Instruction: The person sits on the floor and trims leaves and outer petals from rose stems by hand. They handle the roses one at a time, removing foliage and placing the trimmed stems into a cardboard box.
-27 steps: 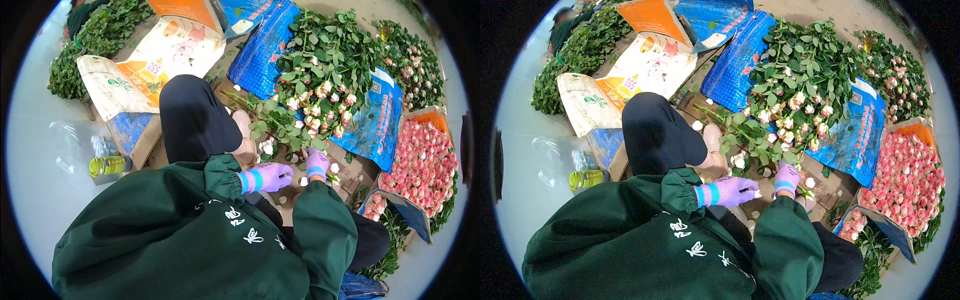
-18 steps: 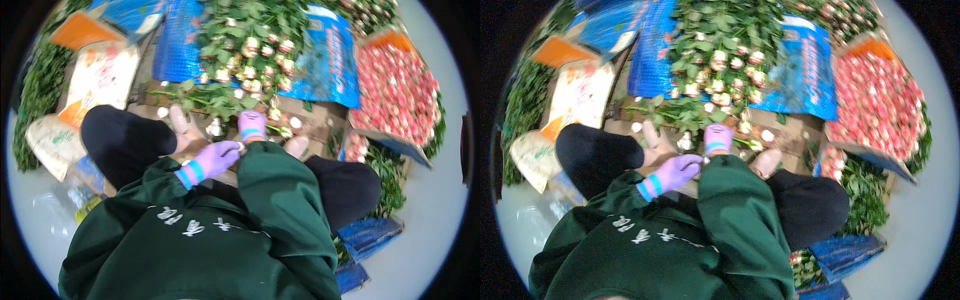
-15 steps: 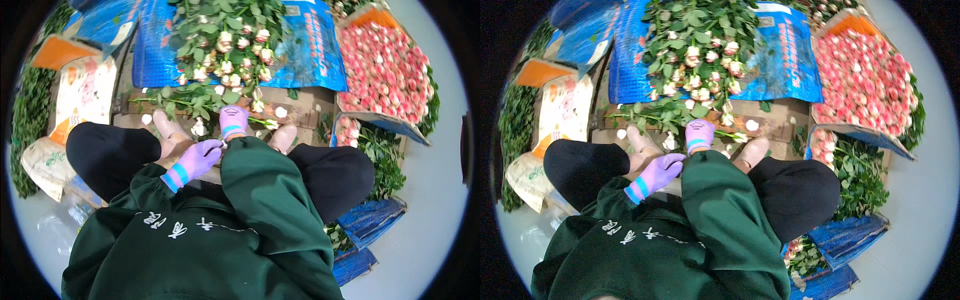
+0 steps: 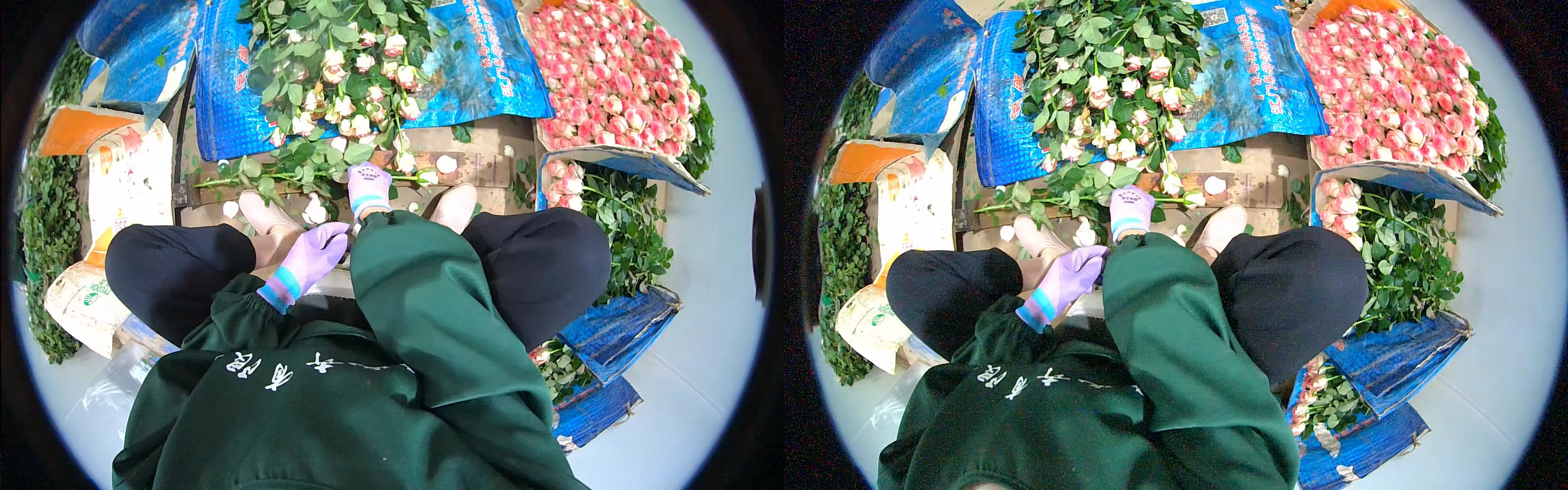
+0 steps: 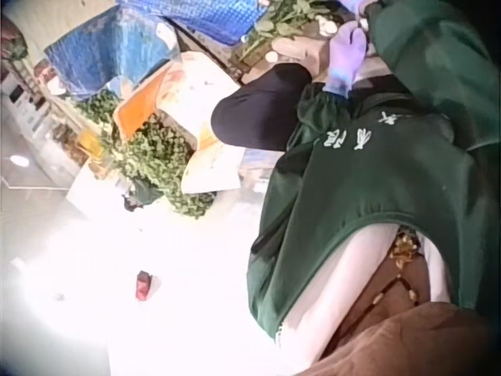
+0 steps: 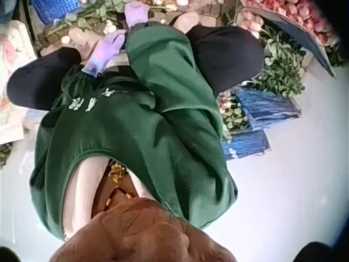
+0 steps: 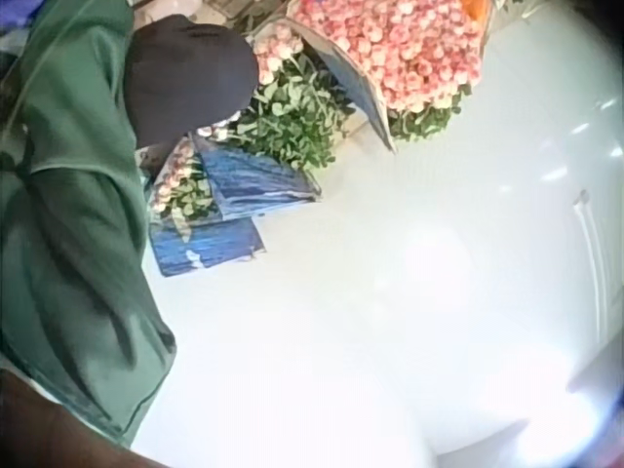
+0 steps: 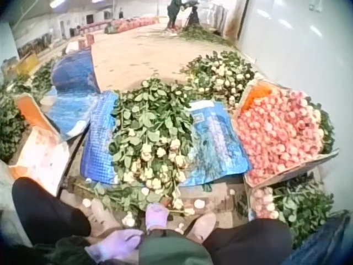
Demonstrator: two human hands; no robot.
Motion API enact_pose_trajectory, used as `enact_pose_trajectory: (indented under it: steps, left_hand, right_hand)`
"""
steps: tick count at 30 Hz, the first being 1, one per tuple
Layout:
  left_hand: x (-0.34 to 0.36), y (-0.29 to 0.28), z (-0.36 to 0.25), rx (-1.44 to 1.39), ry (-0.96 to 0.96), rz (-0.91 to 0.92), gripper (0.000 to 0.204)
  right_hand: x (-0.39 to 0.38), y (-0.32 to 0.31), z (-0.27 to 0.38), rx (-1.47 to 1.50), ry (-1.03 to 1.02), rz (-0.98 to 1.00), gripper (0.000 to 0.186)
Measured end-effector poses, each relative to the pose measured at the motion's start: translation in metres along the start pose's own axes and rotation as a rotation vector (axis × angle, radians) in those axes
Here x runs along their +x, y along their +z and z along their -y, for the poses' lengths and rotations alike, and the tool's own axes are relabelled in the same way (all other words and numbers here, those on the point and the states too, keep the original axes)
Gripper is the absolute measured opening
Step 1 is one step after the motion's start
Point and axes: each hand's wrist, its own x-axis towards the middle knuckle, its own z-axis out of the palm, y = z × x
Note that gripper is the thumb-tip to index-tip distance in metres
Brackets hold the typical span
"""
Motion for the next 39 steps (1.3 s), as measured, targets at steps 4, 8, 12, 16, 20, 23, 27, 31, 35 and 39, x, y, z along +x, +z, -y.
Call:
enact_pose_trajectory:
  steps: [4, 8, 12, 16, 20, 23, 27, 31, 35, 39]
  left_hand:
    - [0.005, -0.002, 0.001, 0.093, 0.038, 0.006, 0.026]
    - [0.008, -0.004, 0.018, 0.363, 0.365, -0.027, 0.025]
    - [0.003, -0.018, 0.012, -0.138, -0.054, 0.138, 0.03]
    - [-0.012, -0.01, -0.002, -0.241, -0.044, 0.212, 0.035]
    - [-0.015, -0.012, 0.001, -0.189, 0.049, 0.149, 0.036]
    - [-0.024, -0.009, -0.006, -0.177, -0.007, 0.133, 0.036]
    - [-0.021, -0.009, -0.008, -0.146, -0.038, 0.122, 0.036]
    - [-0.017, -0.01, -0.004, -0.12, -0.074, 0.066, 0.034]
    - [-0.005, -0.025, 0.008, -0.524, -0.108, 0.275, 0.036]
    - [0.007, -0.018, -0.039, -0.262, -0.015, 0.026, 0.04]
  right_hand:
    - [-0.003, -0.028, 0.009, 0.162, 0.046, 0.01, 0.022]
    - [-0.006, -0.081, 0.015, 0.533, 0.054, -0.077, 0.025]
    - [-0.034, -0.241, 0.026, 0.968, -0.128, -0.675, 0.019]
    - [-0.125, -0.385, -0.075, 0.966, -0.364, -1.073, 0.015]
    - [-0.2, -0.413, -0.179, 1.09, 0.041, -1.467, 0.028]
    - [-0.24, -0.378, -0.258, 1.012, 0.353, -1.518, 0.022]
    - [-0.254, -0.286, -0.414, 0.695, 0.785, -1.19, 0.02]
    - [-0.211, -0.216, -0.477, 1.281, 0.866, -1.0, 0.048]
    - [-0.184, -0.222, -0.44, 1.611, 0.69, -1.087, 0.048]
    - [-0.18, -0.267, -0.381, 1.225, 0.612, -1.136, 0.042]
